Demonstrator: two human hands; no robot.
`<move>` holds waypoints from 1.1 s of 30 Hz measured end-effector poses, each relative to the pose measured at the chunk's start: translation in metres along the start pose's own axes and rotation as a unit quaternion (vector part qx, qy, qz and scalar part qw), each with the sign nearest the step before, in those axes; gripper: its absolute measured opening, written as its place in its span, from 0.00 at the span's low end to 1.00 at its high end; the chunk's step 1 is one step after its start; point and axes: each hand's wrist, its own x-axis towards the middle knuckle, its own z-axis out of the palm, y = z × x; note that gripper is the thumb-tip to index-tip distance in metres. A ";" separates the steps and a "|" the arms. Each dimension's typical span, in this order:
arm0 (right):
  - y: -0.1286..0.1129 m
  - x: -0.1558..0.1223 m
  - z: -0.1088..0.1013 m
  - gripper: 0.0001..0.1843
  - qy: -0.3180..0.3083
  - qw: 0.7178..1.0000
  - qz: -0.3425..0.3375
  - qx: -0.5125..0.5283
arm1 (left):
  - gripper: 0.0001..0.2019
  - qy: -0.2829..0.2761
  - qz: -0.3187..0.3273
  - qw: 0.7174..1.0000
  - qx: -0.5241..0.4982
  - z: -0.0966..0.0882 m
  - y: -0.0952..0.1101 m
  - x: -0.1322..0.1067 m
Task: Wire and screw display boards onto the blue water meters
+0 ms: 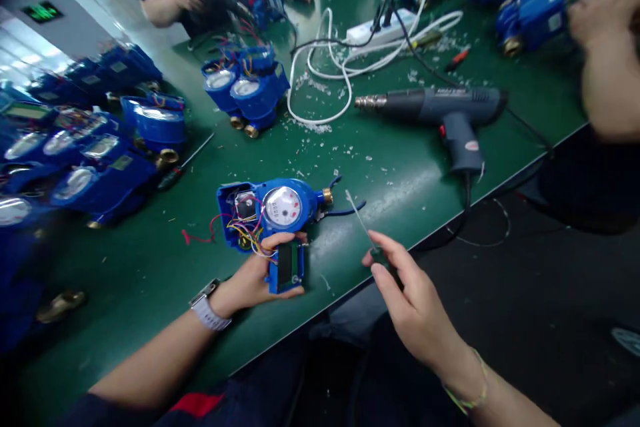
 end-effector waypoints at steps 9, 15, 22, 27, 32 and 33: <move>0.062 0.094 0.022 0.30 0.071 0.963 -0.122 -0.230 | 0.55 0.067 -0.096 0.993 0.008 0.006 0.022 0.014; 0.068 0.116 0.029 0.25 0.143 0.947 -0.157 -0.240 | 0.55 0.166 -0.158 0.964 -0.136 0.020 0.043 -0.007; 0.054 0.081 0.043 0.22 0.181 0.929 -0.305 -0.101 | 0.50 0.225 -0.156 0.859 -0.433 0.029 0.051 -0.023; 0.050 0.059 0.049 0.22 0.162 0.941 -0.297 -0.020 | 0.32 0.339 -0.183 0.806 -0.448 0.025 0.058 -0.043; 0.031 0.031 0.061 0.25 0.121 0.942 -0.307 0.053 | 0.40 0.472 -0.126 0.731 -0.477 0.018 0.090 -0.075; 0.024 0.024 0.066 0.26 0.104 0.940 -0.319 0.063 | 0.43 0.460 -0.108 0.720 -0.508 0.019 0.098 -0.078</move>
